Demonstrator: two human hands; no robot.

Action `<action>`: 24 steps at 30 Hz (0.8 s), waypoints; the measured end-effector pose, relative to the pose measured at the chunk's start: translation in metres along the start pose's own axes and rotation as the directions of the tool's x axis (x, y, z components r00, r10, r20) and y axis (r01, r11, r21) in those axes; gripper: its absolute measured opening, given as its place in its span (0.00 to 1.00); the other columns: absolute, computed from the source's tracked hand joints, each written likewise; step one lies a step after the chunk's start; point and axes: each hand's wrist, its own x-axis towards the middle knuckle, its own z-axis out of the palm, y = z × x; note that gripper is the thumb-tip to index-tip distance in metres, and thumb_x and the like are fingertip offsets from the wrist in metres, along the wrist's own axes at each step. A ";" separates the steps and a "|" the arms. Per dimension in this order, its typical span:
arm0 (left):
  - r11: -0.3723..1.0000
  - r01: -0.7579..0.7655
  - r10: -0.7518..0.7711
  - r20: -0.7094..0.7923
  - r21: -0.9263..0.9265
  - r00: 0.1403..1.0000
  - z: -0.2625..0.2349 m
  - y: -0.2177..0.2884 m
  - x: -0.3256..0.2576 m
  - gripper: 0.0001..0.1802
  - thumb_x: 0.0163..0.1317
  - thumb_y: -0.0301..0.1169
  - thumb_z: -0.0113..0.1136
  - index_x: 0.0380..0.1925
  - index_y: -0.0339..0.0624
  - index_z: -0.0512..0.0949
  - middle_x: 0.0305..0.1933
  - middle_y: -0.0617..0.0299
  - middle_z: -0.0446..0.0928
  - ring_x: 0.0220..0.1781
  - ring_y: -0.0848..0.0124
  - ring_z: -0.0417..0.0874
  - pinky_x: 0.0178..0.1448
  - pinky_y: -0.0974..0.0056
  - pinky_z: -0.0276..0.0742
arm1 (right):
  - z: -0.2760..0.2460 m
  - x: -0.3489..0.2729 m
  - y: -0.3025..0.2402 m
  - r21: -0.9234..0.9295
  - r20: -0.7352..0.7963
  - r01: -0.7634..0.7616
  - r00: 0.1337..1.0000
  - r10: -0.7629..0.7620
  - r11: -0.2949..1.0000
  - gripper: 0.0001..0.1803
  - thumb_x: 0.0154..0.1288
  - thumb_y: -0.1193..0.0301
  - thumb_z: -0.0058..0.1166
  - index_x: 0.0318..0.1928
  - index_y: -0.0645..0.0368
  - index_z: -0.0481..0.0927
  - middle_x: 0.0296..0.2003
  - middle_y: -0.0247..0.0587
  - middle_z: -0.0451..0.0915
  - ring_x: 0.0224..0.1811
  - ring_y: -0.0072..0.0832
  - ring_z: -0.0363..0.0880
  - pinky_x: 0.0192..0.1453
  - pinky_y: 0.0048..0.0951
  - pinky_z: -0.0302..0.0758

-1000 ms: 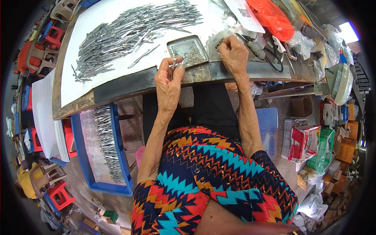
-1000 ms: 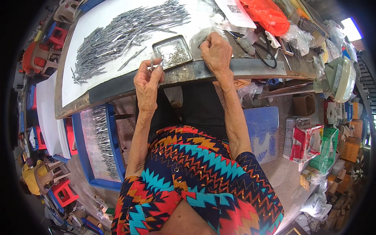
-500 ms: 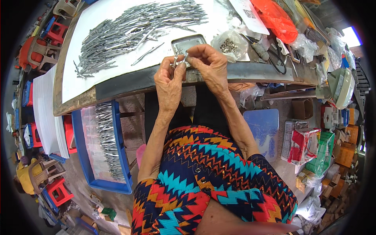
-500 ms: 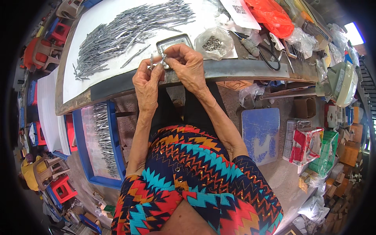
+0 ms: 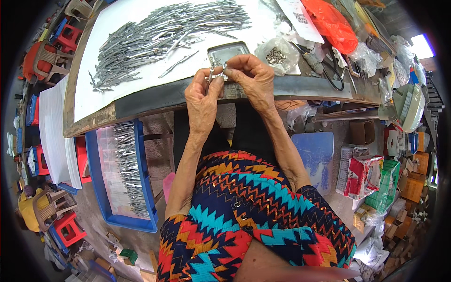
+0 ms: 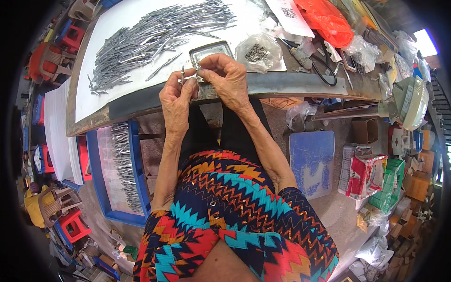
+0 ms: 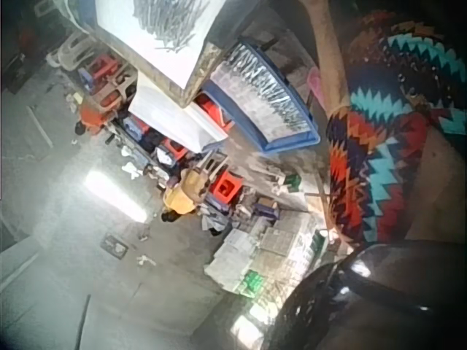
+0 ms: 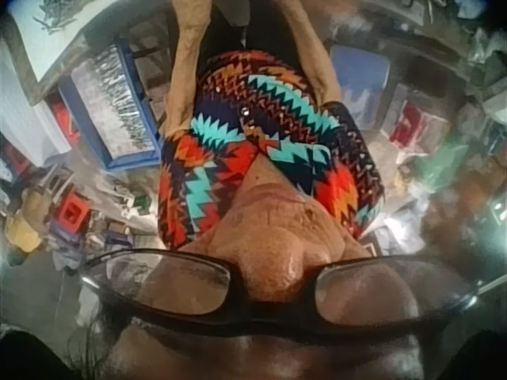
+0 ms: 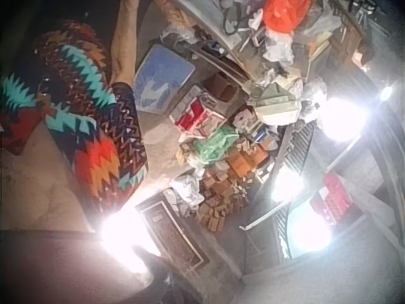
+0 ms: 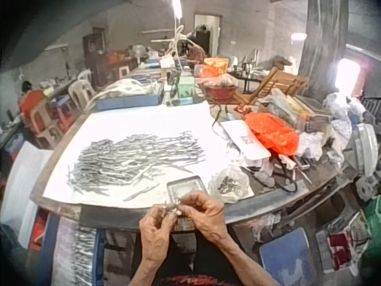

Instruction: Assembling small metal components by threading small rings onto thin metal rods at a workbench.

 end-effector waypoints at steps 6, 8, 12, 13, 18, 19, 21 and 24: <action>0.921 0.254 -0.221 0.138 -0.296 0.965 -0.011 0.011 0.004 0.10 0.57 0.27 0.54 0.38 0.34 0.73 0.18 0.69 0.67 0.21 0.83 0.66 0.23 0.79 0.57 | -0.011 0.011 0.000 0.218 0.159 -0.125 0.983 0.091 0.968 0.14 0.50 0.78 0.59 0.39 0.65 0.74 0.27 0.35 0.78 0.30 0.17 0.76 0.33 0.17 0.74; 0.908 0.264 -0.219 0.168 -0.325 0.961 -0.014 0.008 0.006 0.11 0.57 0.28 0.55 0.38 0.34 0.73 0.18 0.69 0.67 0.20 0.83 0.66 0.23 0.79 0.57 | -0.017 0.015 0.006 0.253 0.208 -0.154 0.973 0.102 0.955 0.17 0.49 0.78 0.59 0.42 0.65 0.73 0.27 0.34 0.77 0.30 0.17 0.76 0.34 0.17 0.73; 0.952 0.234 -0.215 0.114 -0.199 0.970 -0.012 0.008 0.008 0.10 0.57 0.28 0.54 0.37 0.33 0.73 0.18 0.70 0.67 0.20 0.84 0.65 0.22 0.79 0.56 | -0.019 0.023 0.013 0.313 0.292 -0.224 0.947 0.131 0.923 0.20 0.50 0.78 0.59 0.45 0.67 0.70 0.27 0.33 0.77 0.30 0.18 0.76 0.36 0.16 0.72; 0.952 0.233 -0.214 0.115 -0.199 0.970 -0.010 0.005 0.008 0.10 0.57 0.28 0.54 0.37 0.33 0.73 0.18 0.70 0.67 0.20 0.84 0.65 0.22 0.79 0.56 | -0.020 0.024 0.013 0.313 0.291 -0.222 0.948 0.129 0.923 0.20 0.50 0.78 0.59 0.45 0.67 0.70 0.27 0.33 0.77 0.30 0.18 0.76 0.36 0.16 0.72; 0.997 -0.034 0.037 -0.035 0.068 0.999 0.000 -0.005 0.009 0.07 0.59 0.25 0.52 0.36 0.35 0.74 0.18 0.72 0.66 0.19 0.87 0.61 0.20 0.79 0.54 | -0.015 0.027 0.013 0.204 0.231 -0.154 0.967 0.106 0.967 0.19 0.50 0.78 0.58 0.44 0.69 0.71 0.28 0.39 0.78 0.30 0.22 0.77 0.36 0.19 0.74; 0.997 -0.034 0.036 -0.035 0.067 0.999 0.001 -0.004 0.009 0.07 0.59 0.25 0.52 0.36 0.35 0.74 0.18 0.72 0.66 0.19 0.87 0.61 0.20 0.79 0.54 | -0.014 0.027 0.014 0.203 0.231 -0.155 0.967 0.106 0.967 0.19 0.50 0.78 0.58 0.44 0.69 0.71 0.28 0.39 0.78 0.30 0.22 0.77 0.36 0.19 0.74; 0.986 -0.043 0.056 -0.072 0.164 0.996 0.003 -0.003 0.009 0.07 0.59 0.25 0.52 0.36 0.36 0.74 0.18 0.73 0.65 0.18 0.87 0.60 0.19 0.79 0.53 | -0.012 0.026 0.017 0.187 0.193 -0.119 0.978 0.082 0.975 0.17 0.52 0.78 0.56 0.44 0.69 0.71 0.28 0.41 0.78 0.30 0.22 0.78 0.35 0.19 0.75; 0.984 -0.028 0.044 -0.085 0.174 0.995 0.003 -0.004 0.009 0.07 0.59 0.25 0.52 0.36 0.36 0.74 0.18 0.73 0.65 0.18 0.87 0.60 0.19 0.78 0.53 | -0.007 0.023 0.017 0.216 0.151 -0.125 0.984 0.094 0.968 0.16 0.53 0.79 0.53 0.44 0.70 0.71 0.28 0.42 0.79 0.29 0.22 0.78 0.35 0.19 0.75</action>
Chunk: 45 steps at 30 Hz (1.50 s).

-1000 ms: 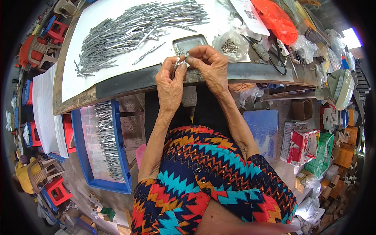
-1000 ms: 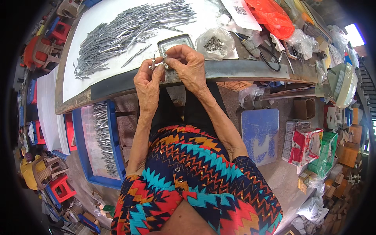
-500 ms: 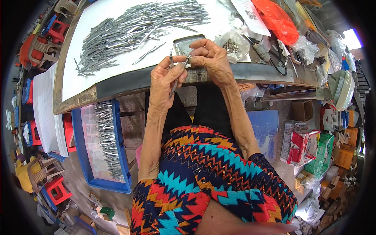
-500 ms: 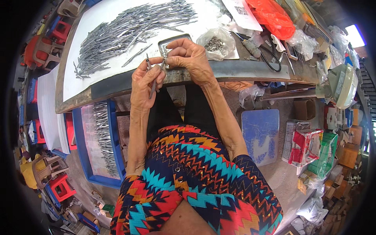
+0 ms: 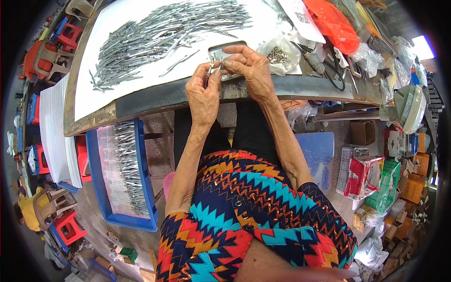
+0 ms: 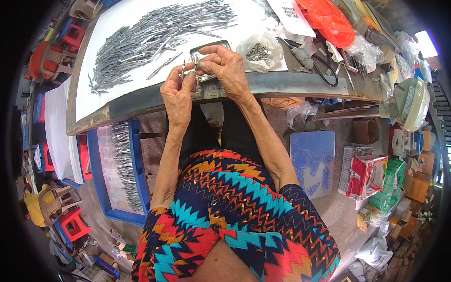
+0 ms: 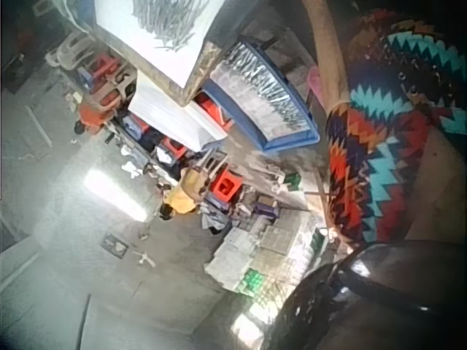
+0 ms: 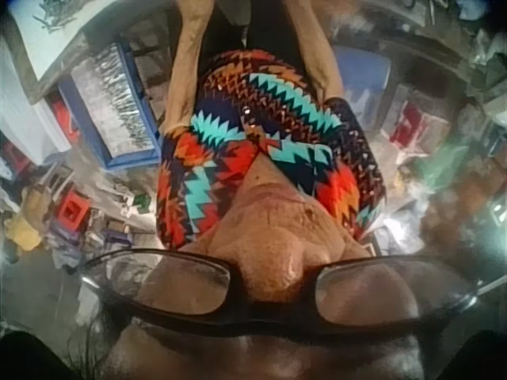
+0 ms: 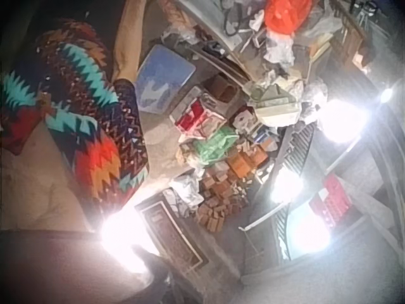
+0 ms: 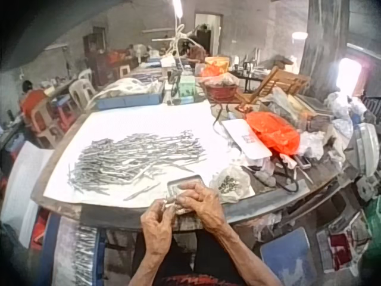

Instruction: Assembling small metal components by threading small rings onto thin metal rods at a workbench.

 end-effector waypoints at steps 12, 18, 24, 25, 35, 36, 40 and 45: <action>0.997 -0.020 0.025 -0.065 0.075 0.998 0.004 -0.003 0.000 0.09 0.59 0.27 0.53 0.38 0.36 0.76 0.18 0.72 0.68 0.20 0.86 0.61 0.23 0.78 0.56 | 0.011 -0.004 0.002 -0.103 -0.083 0.044 0.995 -0.053 0.994 0.15 0.56 0.79 0.50 0.45 0.71 0.71 0.29 0.42 0.79 0.29 0.20 0.77 0.33 0.17 0.74; 0.994 0.009 -0.004 -0.053 0.105 0.999 0.002 -0.003 0.000 0.09 0.59 0.25 0.51 0.38 0.33 0.75 0.24 0.67 0.74 0.23 0.85 0.67 0.23 0.78 0.60 | 0.015 -0.006 0.009 -0.133 -0.118 0.037 0.992 -0.053 0.990 0.13 0.58 0.79 0.49 0.44 0.70 0.73 0.26 0.36 0.77 0.25 0.14 0.72 0.29 0.14 0.70; 0.999 0.013 -0.009 -0.075 0.053 0.997 0.004 -0.005 0.001 0.08 0.59 0.25 0.52 0.37 0.33 0.75 0.23 0.67 0.74 0.23 0.85 0.68 0.23 0.77 0.61 | 0.023 -0.007 0.015 -0.123 -0.166 0.074 0.982 -0.094 0.990 0.11 0.60 0.78 0.45 0.43 0.70 0.73 0.19 0.30 0.72 0.21 0.13 0.68 0.26 0.15 0.67; 0.998 0.014 -0.010 -0.077 0.053 0.997 0.004 -0.006 0.001 0.08 0.59 0.25 0.52 0.37 0.33 0.75 0.23 0.67 0.74 0.23 0.85 0.68 0.23 0.77 0.61 | 0.024 -0.008 0.014 -0.123 -0.164 0.073 0.982 -0.093 0.990 0.11 0.60 0.78 0.45 0.43 0.70 0.73 0.19 0.30 0.72 0.21 0.13 0.68 0.26 0.15 0.67; 1.000 -0.017 0.018 -0.091 0.003 0.996 0.008 -0.009 0.004 0.08 0.59 0.26 0.52 0.36 0.33 0.75 0.22 0.67 0.74 0.23 0.84 0.68 0.23 0.77 0.62 | 0.034 -0.009 0.015 -0.278 -0.221 0.134 0.955 -0.199 0.951 0.11 0.62 0.75 0.46 0.41 0.71 0.72 0.19 0.31 0.71 0.20 0.13 0.66 0.24 0.16 0.66; 0.997 -0.011 0.004 -0.088 -0.079 0.996 0.008 -0.008 0.004 0.08 0.59 0.25 0.52 0.36 0.32 0.75 0.22 0.67 0.74 0.22 0.84 0.68 0.22 0.78 0.60 | 0.035 -0.008 0.016 -0.258 -0.237 0.159 0.946 -0.222 0.953 0.10 0.61 0.75 0.46 0.38 0.71 0.72 0.17 0.30 0.70 0.19 0.13 0.66 0.21 0.16 0.66; 0.975 0.082 -0.084 0.000 -0.206 0.996 0.006 -0.005 0.002 0.09 0.58 0.25 0.53 0.38 0.32 0.74 0.21 0.68 0.70 0.22 0.83 0.66 0.25 0.78 0.60 | 0.025 -0.002 0.023 -0.089 -0.256 0.101 0.959 -0.121 0.991 0.10 0.62 0.73 0.46 0.37 0.70 0.72 0.18 0.30 0.70 0.18 0.13 0.65 0.21 0.17 0.66; 0.973 0.083 -0.091 -0.027 -0.216 0.996 0.004 -0.007 0.004 0.09 0.58 0.25 0.53 0.38 0.31 0.74 0.21 0.68 0.69 0.22 0.83 0.65 0.25 0.78 0.60 | 0.030 -0.006 0.012 -0.053 -0.232 0.091 0.968 -0.101 0.994 0.10 0.63 0.73 0.44 0.39 0.70 0.71 0.17 0.33 0.67 0.18 0.15 0.66 0.20 0.18 0.67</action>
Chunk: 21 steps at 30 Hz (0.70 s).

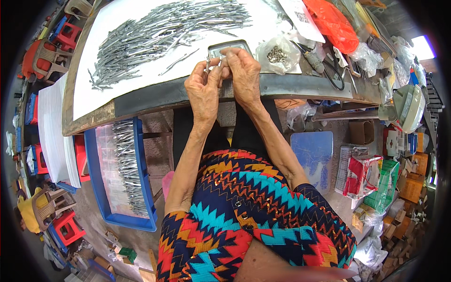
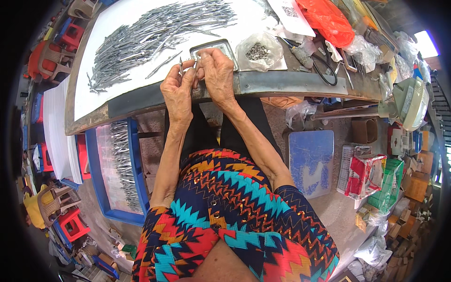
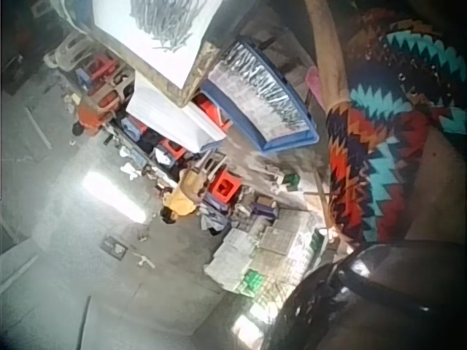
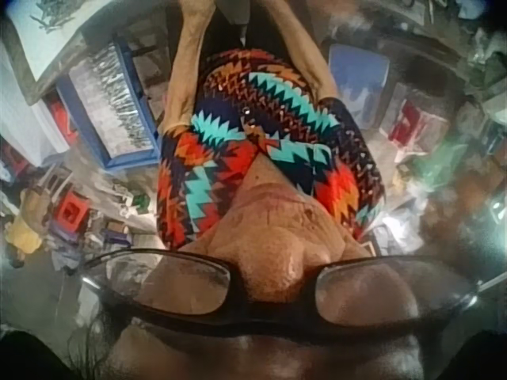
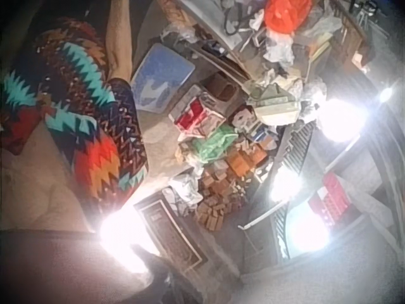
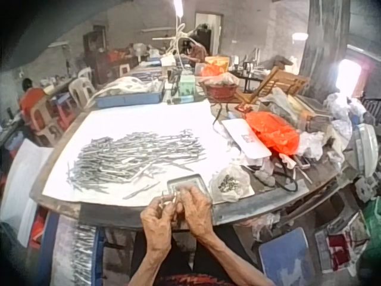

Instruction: Assembling small metal components by threading small rings onto thin metal rods at a workbench.

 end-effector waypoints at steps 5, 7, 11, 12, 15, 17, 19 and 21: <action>0.999 0.031 -0.031 -0.005 0.004 0.999 0.000 0.001 -0.002 0.10 0.58 0.24 0.53 0.38 0.30 0.74 0.21 0.68 0.69 0.22 0.82 0.65 0.26 0.78 0.60 | -0.006 0.003 -0.002 -0.092 0.002 0.037 0.999 -0.037 0.995 0.10 0.63 0.75 0.41 0.39 0.70 0.71 0.20 0.35 0.73 0.18 0.15 0.66 0.21 0.16 0.66; 0.999 0.034 -0.034 0.003 0.024 0.999 -0.004 0.002 -0.001 0.10 0.57 0.25 0.54 0.38 0.30 0.74 0.21 0.67 0.69 0.22 0.82 0.65 0.27 0.78 0.60 | -0.014 0.008 -0.004 -0.209 -0.011 0.109 0.993 -0.114 0.972 0.10 0.63 0.76 0.41 0.40 0.70 0.71 0.21 0.36 0.75 0.18 0.15 0.67 0.22 0.16 0.66; 1.000 0.020 -0.020 -0.020 0.021 1.000 -0.009 0.005 -0.002 0.10 0.57 0.25 0.54 0.38 0.32 0.75 0.19 0.67 0.69 0.21 0.82 0.65 0.26 0.78 0.59 | -0.027 0.017 -0.009 -0.640 0.065 0.204 0.975 -0.213 0.741 0.07 0.57 0.76 0.44 0.34 0.66 0.74 0.24 0.45 0.77 0.21 0.30 0.72 0.27 0.28 0.69; 0.999 0.035 -0.034 -0.024 0.029 0.999 -0.010 0.006 -0.003 0.09 0.57 0.25 0.54 0.37 0.32 0.75 0.19 0.67 0.69 0.21 0.82 0.65 0.26 0.78 0.58 | -0.028 0.018 -0.010 -0.739 0.120 0.233 0.969 -0.216 0.632 0.06 0.53 0.77 0.45 0.30 0.65 0.75 0.24 0.50 0.76 0.24 0.41 0.75 0.31 0.37 0.71; 0.999 0.034 -0.033 -0.026 0.028 0.999 -0.010 0.006 -0.004 0.09 0.57 0.25 0.54 0.37 0.32 0.75 0.18 0.67 0.69 0.20 0.82 0.65 0.25 0.78 0.57 | -0.031 0.021 0.000 -0.780 0.275 0.377 0.924 -0.267 0.499 0.04 0.51 0.77 0.46 0.26 0.64 0.75 0.26 0.50 0.75 0.29 0.45 0.74 0.34 0.39 0.70; 0.999 0.036 -0.036 -0.028 0.028 0.999 -0.011 0.007 -0.004 0.09 0.57 0.25 0.54 0.37 0.32 0.75 0.19 0.67 0.69 0.20 0.82 0.65 0.25 0.78 0.57 | -0.029 0.020 -0.001 -0.791 0.307 0.374 0.927 -0.215 0.483 0.04 0.51 0.77 0.47 0.26 0.63 0.75 0.26 0.50 0.74 0.30 0.45 0.74 0.35 0.39 0.70; 0.999 0.040 -0.039 -0.026 0.027 0.999 -0.012 0.008 -0.005 0.09 0.57 0.25 0.54 0.37 0.32 0.75 0.19 0.67 0.69 0.21 0.82 0.65 0.25 0.78 0.57 | -0.028 0.021 0.001 -0.803 0.336 0.371 0.928 -0.161 0.466 0.03 0.50 0.77 0.48 0.26 0.62 0.75 0.25 0.50 0.73 0.31 0.44 0.74 0.36 0.39 0.70; 1.000 0.027 -0.027 -0.002 0.015 1.000 -0.013 0.008 -0.005 0.09 0.57 0.25 0.54 0.37 0.32 0.75 0.19 0.67 0.69 0.21 0.82 0.65 0.25 0.78 0.57 | -0.029 0.024 0.007 -0.813 0.390 0.429 0.903 -0.178 0.395 0.04 0.52 0.74 0.50 0.28 0.60 0.75 0.27 0.47 0.73 0.28 0.43 0.74 0.33 0.38 0.70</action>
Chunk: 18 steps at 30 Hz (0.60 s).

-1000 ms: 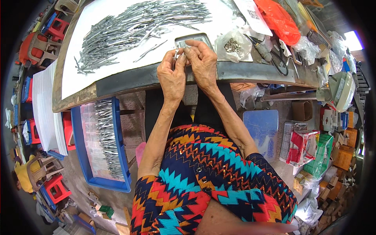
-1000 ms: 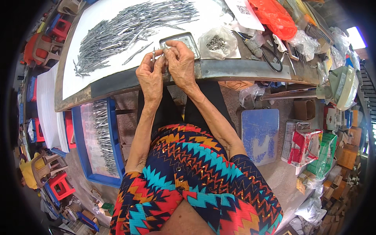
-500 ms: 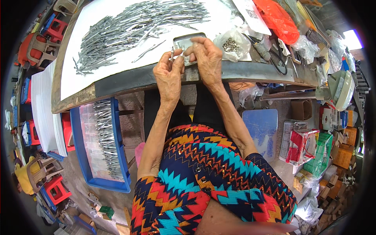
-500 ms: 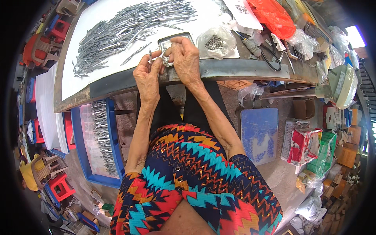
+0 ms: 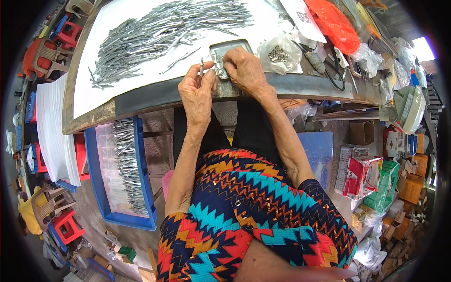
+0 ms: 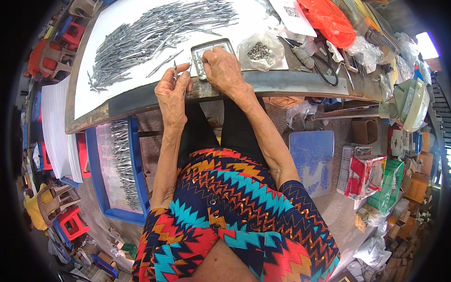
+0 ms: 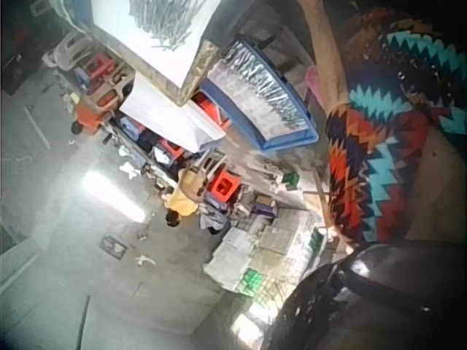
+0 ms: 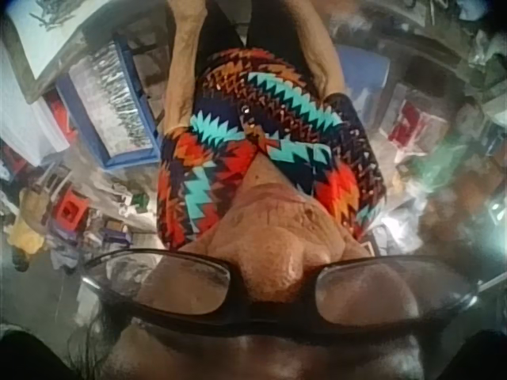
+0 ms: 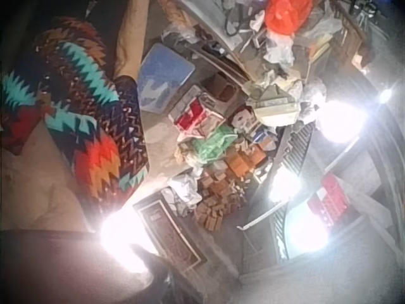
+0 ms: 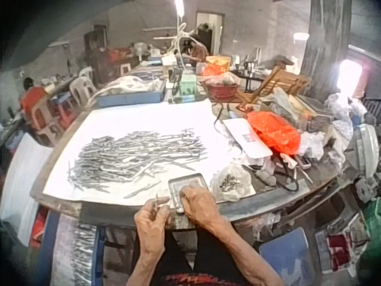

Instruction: Assembling small metal components by threading small rings onto thin metal rods at a workbench.

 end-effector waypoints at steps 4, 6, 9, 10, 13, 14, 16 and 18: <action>1.000 -0.003 0.003 0.015 0.001 1.000 -0.001 0.000 -0.001 0.09 0.57 0.25 0.53 0.37 0.31 0.74 0.19 0.67 0.69 0.21 0.82 0.65 0.26 0.77 0.58 | 0.002 0.002 0.000 -0.009 0.004 0.028 1.000 -0.027 1.000 0.03 0.52 0.75 0.49 0.27 0.61 0.73 0.26 0.48 0.73 0.28 0.45 0.74 0.33 0.39 0.69; 1.000 -0.014 0.014 0.024 0.005 1.000 -0.003 -0.001 -0.002 0.09 0.57 0.24 0.53 0.37 0.31 0.74 0.19 0.67 0.68 0.21 0.82 0.65 0.26 0.77 0.58 | 0.004 0.004 -0.001 -0.054 0.018 0.062 0.998 -0.061 0.997 0.03 0.51 0.75 0.48 0.25 0.63 0.72 0.24 0.50 0.73 0.28 0.47 0.74 0.32 0.41 0.69; 1.000 -0.012 0.011 0.035 0.002 0.999 -0.003 0.001 -0.002 0.09 0.57 0.24 0.53 0.37 0.31 0.74 0.19 0.67 0.68 0.21 0.81 0.64 0.27 0.77 0.59 | 0.000 0.007 0.001 -0.053 0.065 0.065 0.996 -0.061 0.996 0.04 0.49 0.75 0.47 0.24 0.64 0.70 0.22 0.52 0.72 0.26 0.48 0.73 0.31 0.42 0.69; 1.000 -0.017 0.017 0.036 0.000 0.999 -0.003 0.002 -0.002 0.09 0.57 0.24 0.53 0.37 0.31 0.74 0.19 0.67 0.68 0.21 0.81 0.64 0.27 0.77 0.59 | 0.001 0.006 0.001 -0.056 0.062 0.068 0.996 -0.065 0.996 0.04 0.49 0.75 0.47 0.24 0.64 0.70 0.22 0.52 0.72 0.26 0.48 0.73 0.31 0.42 0.69; 1.000 -0.003 0.004 0.041 -0.013 0.999 -0.004 0.005 -0.004 0.09 0.57 0.24 0.53 0.37 0.30 0.74 0.19 0.67 0.68 0.21 0.81 0.64 0.27 0.76 0.59 | 0.000 0.006 -0.002 -0.048 0.008 0.111 0.994 -0.111 0.993 0.05 0.49 0.74 0.46 0.24 0.64 0.70 0.21 0.52 0.73 0.24 0.47 0.73 0.29 0.41 0.69; 1.000 0.005 -0.004 0.042 -0.023 0.999 -0.004 0.005 -0.004 0.09 0.56 0.24 0.53 0.37 0.30 0.74 0.20 0.67 0.68 0.21 0.81 0.64 0.27 0.77 0.59 | -0.003 0.006 -0.008 0.027 -0.003 0.019 1.000 -0.019 0.999 0.05 0.49 0.74 0.46 0.25 0.64 0.70 0.21 0.51 0.73 0.22 0.45 0.73 0.28 0.40 0.69; 0.999 0.013 -0.011 0.043 -0.032 0.999 -0.003 0.008 -0.003 0.10 0.56 0.24 0.53 0.37 0.30 0.74 0.20 0.67 0.68 0.21 0.81 0.64 0.27 0.77 0.59 | -0.009 0.005 -0.014 0.185 -0.014 -0.119 0.992 0.124 0.976 0.04 0.51 0.75 0.49 0.25 0.64 0.71 0.19 0.41 0.74 0.19 0.27 0.71 0.24 0.28 0.69; 0.999 0.018 -0.016 0.047 -0.032 0.999 0.000 0.011 -0.002 0.10 0.56 0.24 0.53 0.37 0.30 0.74 0.20 0.67 0.68 0.22 0.81 0.65 0.27 0.77 0.58 | -0.015 0.004 -0.019 0.382 0.004 -0.157 0.986 0.168 0.911 0.04 0.51 0.76 0.50 0.26 0.64 0.72 0.20 0.36 0.73 0.19 0.21 0.70 0.23 0.22 0.67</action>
